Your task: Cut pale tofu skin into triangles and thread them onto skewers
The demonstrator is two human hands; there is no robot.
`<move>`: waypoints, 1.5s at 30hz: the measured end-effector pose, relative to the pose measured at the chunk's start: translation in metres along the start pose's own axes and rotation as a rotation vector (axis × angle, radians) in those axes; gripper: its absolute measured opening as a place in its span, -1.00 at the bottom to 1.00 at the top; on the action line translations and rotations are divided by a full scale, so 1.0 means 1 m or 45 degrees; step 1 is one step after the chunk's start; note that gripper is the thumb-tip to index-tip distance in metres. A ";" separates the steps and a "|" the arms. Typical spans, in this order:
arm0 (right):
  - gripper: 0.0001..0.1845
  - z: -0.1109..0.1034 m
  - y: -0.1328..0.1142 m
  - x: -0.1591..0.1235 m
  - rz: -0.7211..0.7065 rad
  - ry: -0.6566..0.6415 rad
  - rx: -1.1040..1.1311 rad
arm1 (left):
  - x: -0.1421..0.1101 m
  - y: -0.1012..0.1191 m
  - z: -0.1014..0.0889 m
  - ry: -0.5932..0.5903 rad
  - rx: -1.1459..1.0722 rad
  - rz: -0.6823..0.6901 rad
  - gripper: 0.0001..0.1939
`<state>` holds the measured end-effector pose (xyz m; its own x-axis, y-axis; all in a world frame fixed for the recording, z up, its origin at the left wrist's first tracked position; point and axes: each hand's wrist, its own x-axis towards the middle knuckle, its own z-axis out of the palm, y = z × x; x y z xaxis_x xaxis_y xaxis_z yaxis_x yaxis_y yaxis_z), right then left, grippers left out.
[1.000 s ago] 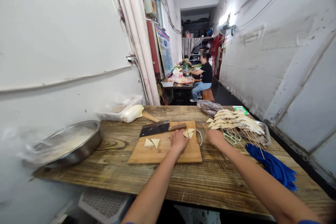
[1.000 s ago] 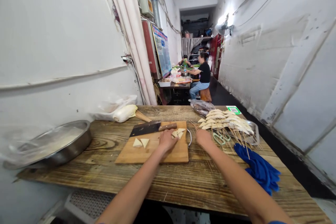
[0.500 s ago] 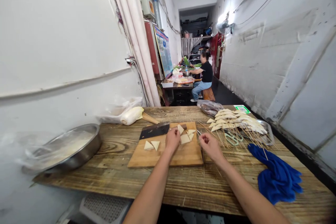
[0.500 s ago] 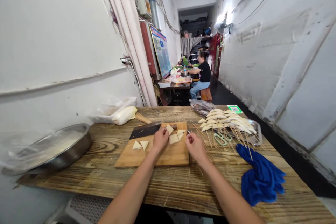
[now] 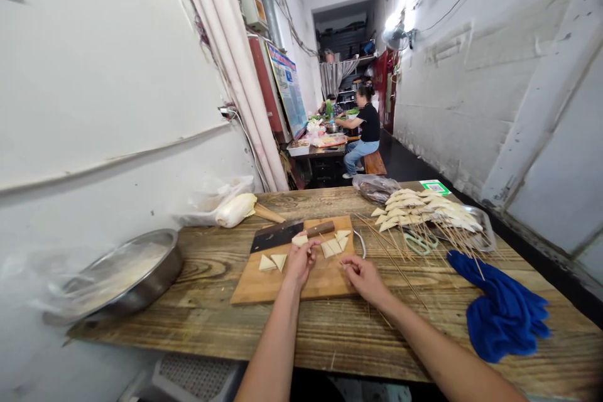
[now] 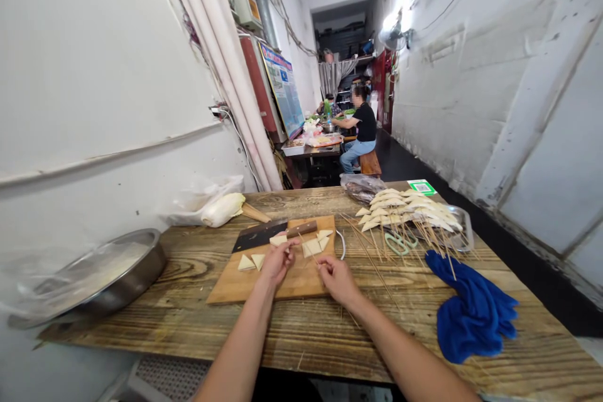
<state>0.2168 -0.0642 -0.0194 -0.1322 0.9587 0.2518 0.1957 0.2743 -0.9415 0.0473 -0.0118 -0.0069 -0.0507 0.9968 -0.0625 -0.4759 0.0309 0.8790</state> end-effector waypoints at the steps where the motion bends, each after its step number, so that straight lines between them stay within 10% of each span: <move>1: -0.73 0.001 0.001 0.000 0.007 -0.003 0.018 | 0.000 0.001 -0.001 -0.034 -0.008 -0.001 -0.54; 9: -0.69 0.002 0.009 0.004 0.110 -0.020 0.104 | -0.001 0.018 -0.009 -0.187 -0.469 -0.251 -0.59; 30: -0.68 0.007 0.000 -0.009 0.013 -0.128 -0.051 | 0.003 -0.003 -0.017 0.146 -0.572 -0.222 -0.84; 39: -0.73 -0.037 -0.042 -0.004 -0.237 0.367 -0.051 | 0.002 -0.008 -0.020 0.054 -0.584 -0.188 -0.83; 45: -0.66 -0.038 -0.044 -0.003 -0.105 -0.026 0.384 | -0.001 -0.009 -0.020 0.026 -0.579 -0.130 -0.80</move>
<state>0.2450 -0.0759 0.0296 -0.1561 0.9315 0.3284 -0.1131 0.3135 -0.9428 0.0339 -0.0147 -0.0240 0.0011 0.9885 -0.1514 -0.8159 0.0884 0.5714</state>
